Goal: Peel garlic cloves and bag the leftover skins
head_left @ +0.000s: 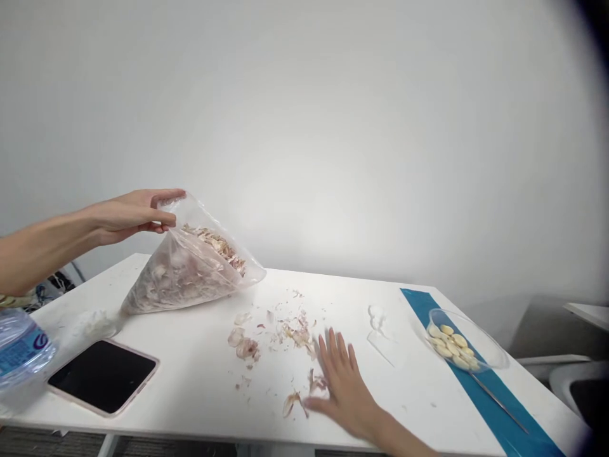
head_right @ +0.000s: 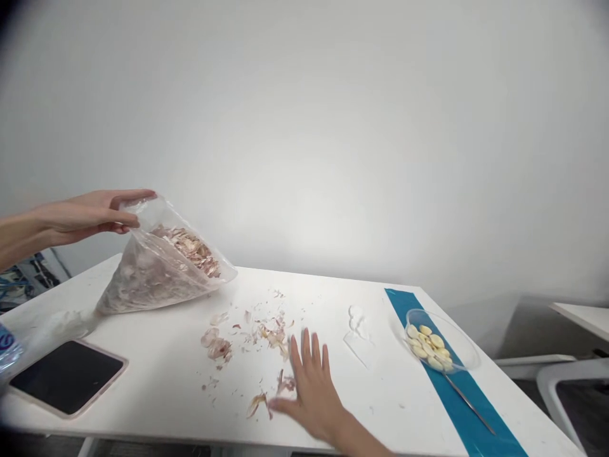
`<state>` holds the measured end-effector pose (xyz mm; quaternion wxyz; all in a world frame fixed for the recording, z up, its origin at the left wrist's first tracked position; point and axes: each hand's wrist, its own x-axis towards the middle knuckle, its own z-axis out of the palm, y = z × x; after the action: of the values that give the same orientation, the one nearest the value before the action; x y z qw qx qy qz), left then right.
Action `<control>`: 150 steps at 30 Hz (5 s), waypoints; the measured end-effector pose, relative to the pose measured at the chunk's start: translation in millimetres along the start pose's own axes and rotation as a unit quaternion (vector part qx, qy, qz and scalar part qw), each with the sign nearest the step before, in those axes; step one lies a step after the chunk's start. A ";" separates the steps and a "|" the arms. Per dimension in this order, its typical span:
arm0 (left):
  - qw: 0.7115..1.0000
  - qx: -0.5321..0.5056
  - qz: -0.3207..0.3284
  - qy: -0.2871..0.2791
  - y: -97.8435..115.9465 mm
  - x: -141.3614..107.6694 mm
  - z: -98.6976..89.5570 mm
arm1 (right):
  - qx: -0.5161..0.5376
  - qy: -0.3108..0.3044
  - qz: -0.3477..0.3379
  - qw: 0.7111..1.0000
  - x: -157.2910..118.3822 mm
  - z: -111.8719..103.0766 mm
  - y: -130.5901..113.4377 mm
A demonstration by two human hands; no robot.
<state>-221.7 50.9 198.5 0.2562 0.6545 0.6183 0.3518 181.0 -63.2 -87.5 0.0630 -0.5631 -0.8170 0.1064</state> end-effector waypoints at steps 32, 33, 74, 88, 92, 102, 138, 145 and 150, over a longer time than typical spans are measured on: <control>1.000 0.027 -0.003 -0.007 16.2 -15.7 10.0 | -0.067 0.078 -0.442 0.891 144.7 -16.2 -131.6; 1.000 0.026 -0.005 -0.007 15.8 -14.9 9.6 | -0.078 0.089 -0.440 0.890 139.4 -14.0 -125.7; 1.000 0.006 -0.006 -0.019 11.2 -17.0 10.9 | -0.062 0.039 -0.351 0.934 167.9 3.0 -89.5; 0.997 0.046 0.012 -0.067 22.5 -32.4 18.1 | 0.155 0.275 -0.237 0.919 169.3 -137.4 -111.6; 0.998 0.013 0.015 -0.063 22.3 -30.9 23.6 | 0.273 0.292 -0.275 0.874 216.0 -164.6 -183.4; 0.999 -0.010 0.022 -0.042 24.6 -28.1 18.9 | 0.059 0.127 -0.320 0.937 219.9 -186.1 -200.2; 0.985 -0.152 -0.043 0.065 4.3 0.3 3.7 | 0.163 0.023 -0.189 0.968 251.3 -8.4 -112.8; 0.987 -0.136 -0.047 0.066 1.6 -4.8 1.1 | 0.185 -0.118 -0.331 0.918 196.7 -11.1 -102.1; 0.986 -0.143 -0.044 0.069 0.1 -5.1 1.1 | 0.196 -0.131 -0.350 0.907 153.5 -30.3 -65.6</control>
<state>-220.8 46.0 197.2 0.3193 0.5574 0.6061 0.4691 73.4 60.8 -44.7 0.0976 -0.1988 -0.9250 0.3087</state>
